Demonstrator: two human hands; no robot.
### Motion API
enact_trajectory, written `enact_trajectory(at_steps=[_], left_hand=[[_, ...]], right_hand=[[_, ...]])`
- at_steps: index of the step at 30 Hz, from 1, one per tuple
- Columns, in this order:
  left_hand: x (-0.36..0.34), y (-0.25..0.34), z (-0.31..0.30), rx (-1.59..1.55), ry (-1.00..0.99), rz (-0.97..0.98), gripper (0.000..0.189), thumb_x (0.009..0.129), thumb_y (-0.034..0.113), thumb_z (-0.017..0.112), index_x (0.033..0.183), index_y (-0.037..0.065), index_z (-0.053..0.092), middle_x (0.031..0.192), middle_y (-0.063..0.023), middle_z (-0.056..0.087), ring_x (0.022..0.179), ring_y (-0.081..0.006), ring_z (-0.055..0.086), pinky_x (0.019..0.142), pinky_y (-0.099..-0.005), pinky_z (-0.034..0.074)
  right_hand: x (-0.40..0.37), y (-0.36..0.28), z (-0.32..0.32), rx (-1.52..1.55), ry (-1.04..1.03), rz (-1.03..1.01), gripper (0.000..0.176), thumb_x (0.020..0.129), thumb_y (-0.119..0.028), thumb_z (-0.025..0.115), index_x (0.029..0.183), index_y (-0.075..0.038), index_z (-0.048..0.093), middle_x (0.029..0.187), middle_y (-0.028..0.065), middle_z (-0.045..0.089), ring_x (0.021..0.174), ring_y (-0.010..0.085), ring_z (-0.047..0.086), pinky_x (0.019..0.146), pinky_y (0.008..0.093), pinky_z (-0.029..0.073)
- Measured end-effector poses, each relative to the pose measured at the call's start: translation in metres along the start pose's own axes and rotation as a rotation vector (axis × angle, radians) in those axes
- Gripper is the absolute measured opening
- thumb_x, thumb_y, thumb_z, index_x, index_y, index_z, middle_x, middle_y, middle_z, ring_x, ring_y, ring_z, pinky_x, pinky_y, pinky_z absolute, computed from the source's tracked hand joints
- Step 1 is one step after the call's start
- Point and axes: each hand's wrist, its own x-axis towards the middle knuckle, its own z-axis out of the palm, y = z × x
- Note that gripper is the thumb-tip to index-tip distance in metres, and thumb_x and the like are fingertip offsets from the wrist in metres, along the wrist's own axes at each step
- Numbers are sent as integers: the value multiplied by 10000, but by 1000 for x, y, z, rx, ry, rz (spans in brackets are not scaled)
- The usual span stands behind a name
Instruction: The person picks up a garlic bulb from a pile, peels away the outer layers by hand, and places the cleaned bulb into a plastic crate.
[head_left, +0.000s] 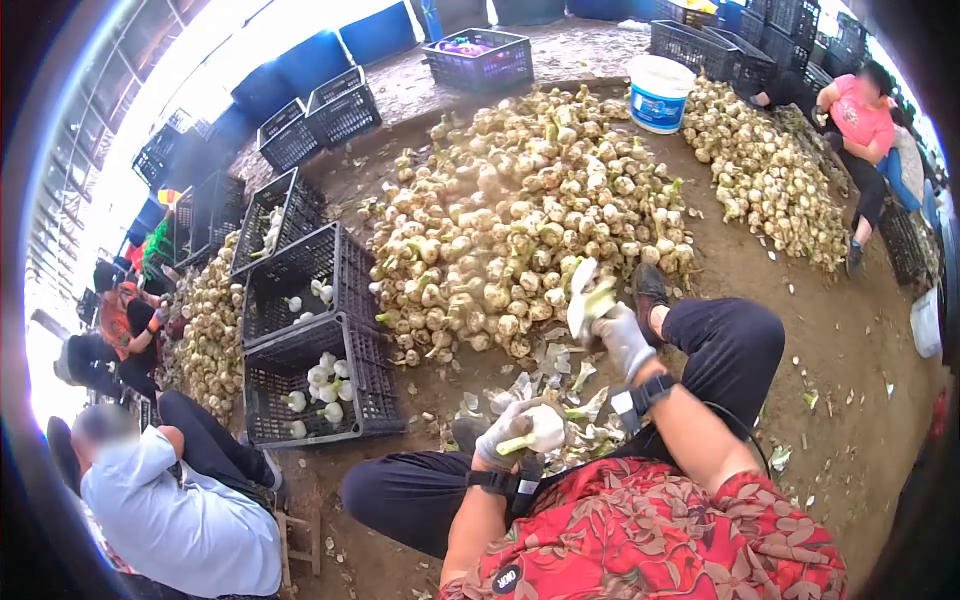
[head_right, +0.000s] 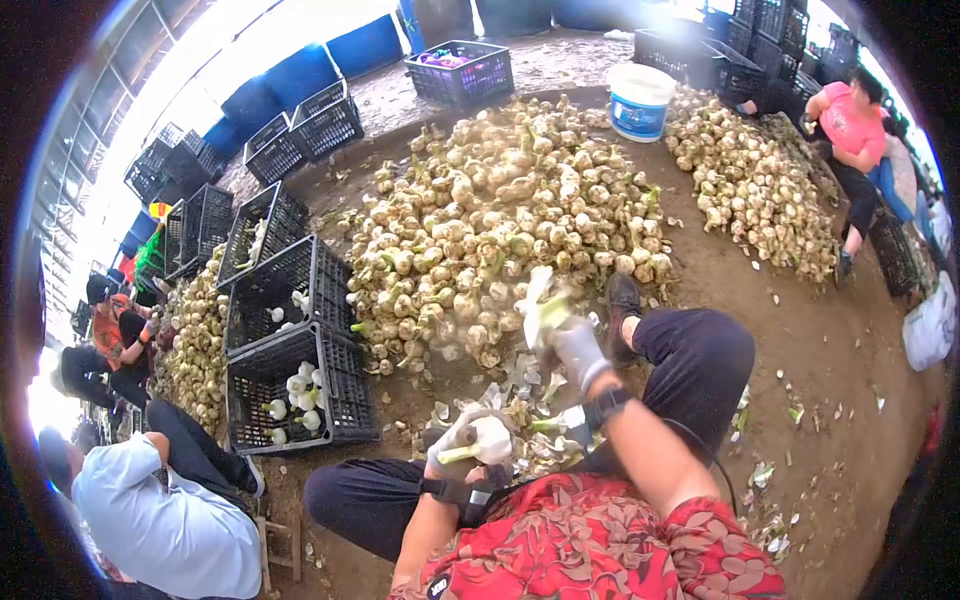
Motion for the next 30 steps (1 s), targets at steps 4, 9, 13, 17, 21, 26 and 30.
enact_trajectory(at_steps=[4, 9, 13, 17, 21, 26, 30], left_hand=[[7, 1, -7, 52, 190, 30, 690, 863, 602, 559, 1171, -15, 564, 1010, -82, 649, 917, -182, 634, 798, -311, 520], [19, 21, -8, 194, 179, 21, 663, 898, 585, 516, 1194, -8, 540, 925, -65, 660, 778, -131, 642, 655, -235, 510], [27, 17, -6, 69, 526, 213, 528, 904, 258, 582, 1366, 73, 406, 1024, -57, 639, 813, -119, 627, 633, -222, 487], [29, 12, 13, 246, 414, 259, 578, 821, 135, 706, 1333, 81, 444, 1146, -54, 597, 1010, -165, 587, 770, -270, 491], [20, 1, -10, 82, 491, 150, 720, 764, 404, 767, 1323, 61, 468, 1144, -62, 602, 1021, -183, 594, 841, -304, 501], [26, -3, -24, 91, 410, 171, 771, 735, 369, 800, 1330, 27, 449, 1139, -87, 603, 995, -192, 608, 857, -329, 512], [30, 6, -9, 6, 321, 209, 763, 731, 337, 812, 1319, 27, 436, 1128, -89, 599, 1019, -192, 594, 883, -320, 498]], right_hand=[[-25, -40, 18, -1265, -396, -199, 587, 832, -510, 608, 1195, -52, 565, 1080, 190, 660, 928, 296, 665, 821, 386, 504], [-52, -40, 59, -407, -735, -133, 437, 876, -249, 672, 1241, -44, 547, 1079, 42, 632, 1023, 113, 567, 852, 271, 469], [-57, -17, 68, 49, -279, 73, 376, 867, -222, 677, 1136, 8, 549, 984, 85, 623, 785, 120, 635, 601, 240, 551], [-48, 2, 75, 98, -162, 12, 330, 850, -196, 701, 1058, -8, 526, 901, 64, 610, 691, 135, 641, 544, 242, 542], [-37, 5, 66, 238, -416, 252, 251, 848, -156, 696, 1021, -40, 556, 835, 51, 630, 602, 129, 635, 486, 230, 496], [-20, 28, 46, 398, -562, 409, 245, 870, -231, 677, 1001, -48, 579, 880, 86, 668, 646, 162, 662, 520, 251, 511], [-26, 17, 37, 605, -549, 477, 319, 911, -202, 621, 1175, -24, 596, 925, 75, 671, 773, 157, 674, 537, 240, 522]])
